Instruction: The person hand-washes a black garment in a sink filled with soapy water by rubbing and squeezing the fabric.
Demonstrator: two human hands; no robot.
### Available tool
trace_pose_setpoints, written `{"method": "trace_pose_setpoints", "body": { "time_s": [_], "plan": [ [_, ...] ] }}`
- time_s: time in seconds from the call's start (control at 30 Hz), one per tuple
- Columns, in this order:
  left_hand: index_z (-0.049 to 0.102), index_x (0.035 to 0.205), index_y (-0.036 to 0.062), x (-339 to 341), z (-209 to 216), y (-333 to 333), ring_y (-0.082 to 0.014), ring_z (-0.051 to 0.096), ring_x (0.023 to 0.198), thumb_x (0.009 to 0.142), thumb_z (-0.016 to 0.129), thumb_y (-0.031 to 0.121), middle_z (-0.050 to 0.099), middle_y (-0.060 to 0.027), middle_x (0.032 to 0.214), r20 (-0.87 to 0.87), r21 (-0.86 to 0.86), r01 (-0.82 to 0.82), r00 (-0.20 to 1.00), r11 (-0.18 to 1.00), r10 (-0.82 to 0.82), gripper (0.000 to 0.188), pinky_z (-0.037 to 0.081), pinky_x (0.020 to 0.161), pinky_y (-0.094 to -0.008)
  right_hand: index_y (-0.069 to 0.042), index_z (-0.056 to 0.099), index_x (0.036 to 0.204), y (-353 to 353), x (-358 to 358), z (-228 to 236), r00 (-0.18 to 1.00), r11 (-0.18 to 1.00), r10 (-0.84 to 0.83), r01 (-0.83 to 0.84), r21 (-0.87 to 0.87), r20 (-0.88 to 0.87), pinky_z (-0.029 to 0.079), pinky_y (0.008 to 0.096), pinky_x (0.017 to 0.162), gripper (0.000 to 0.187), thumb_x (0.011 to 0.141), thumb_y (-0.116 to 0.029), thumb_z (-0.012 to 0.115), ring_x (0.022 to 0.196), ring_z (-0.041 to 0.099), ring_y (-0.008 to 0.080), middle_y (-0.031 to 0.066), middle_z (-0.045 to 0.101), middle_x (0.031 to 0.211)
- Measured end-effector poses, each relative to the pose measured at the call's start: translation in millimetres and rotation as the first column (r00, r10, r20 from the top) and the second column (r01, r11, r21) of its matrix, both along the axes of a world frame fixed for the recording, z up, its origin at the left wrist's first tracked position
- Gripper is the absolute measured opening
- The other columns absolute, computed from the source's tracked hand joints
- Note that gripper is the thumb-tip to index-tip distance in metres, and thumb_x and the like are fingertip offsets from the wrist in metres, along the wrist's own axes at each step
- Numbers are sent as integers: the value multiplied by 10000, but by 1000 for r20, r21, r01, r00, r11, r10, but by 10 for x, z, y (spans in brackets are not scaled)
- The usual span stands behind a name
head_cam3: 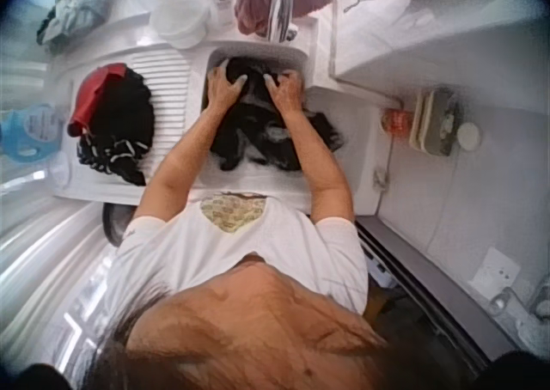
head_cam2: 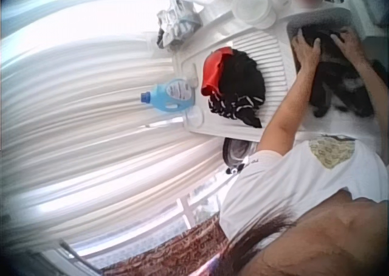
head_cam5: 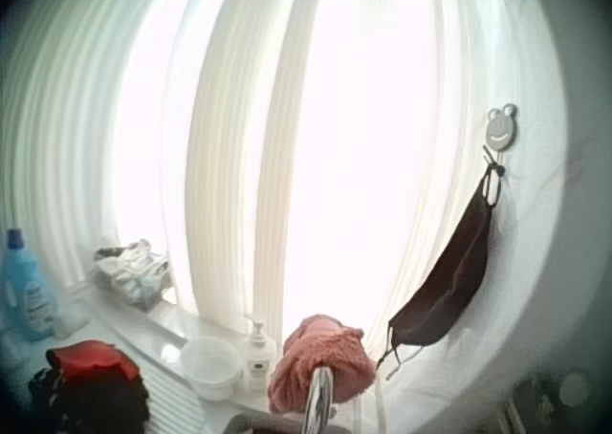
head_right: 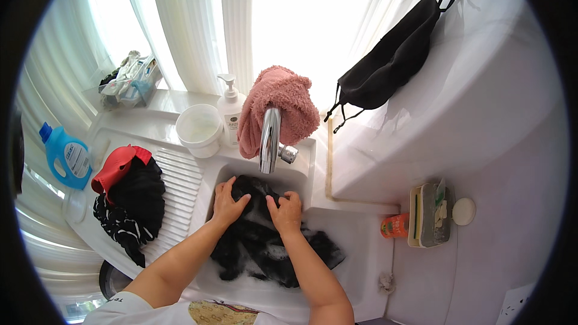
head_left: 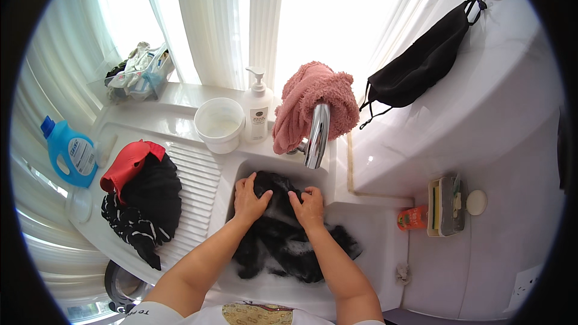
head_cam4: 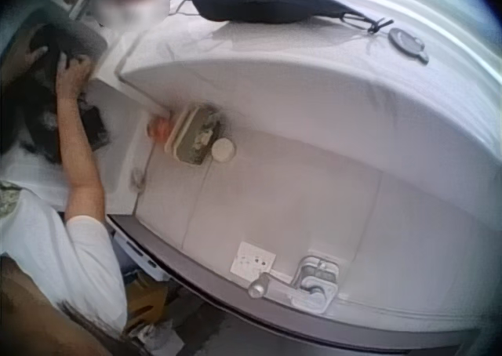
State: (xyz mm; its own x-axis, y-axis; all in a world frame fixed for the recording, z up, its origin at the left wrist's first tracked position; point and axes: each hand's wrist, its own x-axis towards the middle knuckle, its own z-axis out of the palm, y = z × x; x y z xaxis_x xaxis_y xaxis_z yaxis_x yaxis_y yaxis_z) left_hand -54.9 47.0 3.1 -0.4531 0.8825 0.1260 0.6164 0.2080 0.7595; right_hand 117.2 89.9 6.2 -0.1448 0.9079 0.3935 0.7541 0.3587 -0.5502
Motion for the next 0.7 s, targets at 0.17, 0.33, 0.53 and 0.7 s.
{"method": "trace_pose_setpoints", "body": {
  "time_s": [0.17, 0.33, 0.53, 0.7],
  "plan": [
    [306, 1399, 149, 158, -459, -76, -441, 410, 1165, 751, 634, 151, 302, -237, 1370, -190, -519, 93, 957, 850, -221, 727, 397, 952, -478, -32, 697, 825, -220, -215, -501, 849, 943, 289, -173, -283, 443, 418, 433, 923, 224, 716, -225, 664, 1128, 452, 372, 183, 504, 1232],
    [538, 1224, 68, 117, -945, 78, -381, 561, 1006, 767, 538, 37, 555, -257, 1109, 19, -748, 324, 883, 579, -470, 458, 479, 858, -416, -59, 666, 1027, -151, -248, -1221, 740, 775, 431, -10, -632, 516, 409, 451, 937, 307, 745, -153, 591, 1104, 509, 362, 196, 580, 1153],
    [599, 1074, 30, -21, -1096, 205, -267, 615, 931, 740, 556, 85, 636, -127, 997, 898, -108, -187, 403, 976, 177, 341, 501, 831, -354, -6, 633, 865, 144, 160, -723, 702, 346, -268, -569, -746, -659, 386, 431, 956, 230, 704, -162, 683, 1144, 504, 381, 203, 580, 1182],
    [551, 1135, 80, 0, -103, 23, -209, 597, 931, 850, 584, 293, 612, -64, 1000, 969, -83, 4, -232, 997, 81, 357, 493, 834, -373, -43, 483, 657, -400, 0, 114, 797, 811, 452, -554, -186, -401, 268, 443, 1043, 254, 682, -163, 705, 1282, 310, 395, 159, 397, 1378]
  ]
}}
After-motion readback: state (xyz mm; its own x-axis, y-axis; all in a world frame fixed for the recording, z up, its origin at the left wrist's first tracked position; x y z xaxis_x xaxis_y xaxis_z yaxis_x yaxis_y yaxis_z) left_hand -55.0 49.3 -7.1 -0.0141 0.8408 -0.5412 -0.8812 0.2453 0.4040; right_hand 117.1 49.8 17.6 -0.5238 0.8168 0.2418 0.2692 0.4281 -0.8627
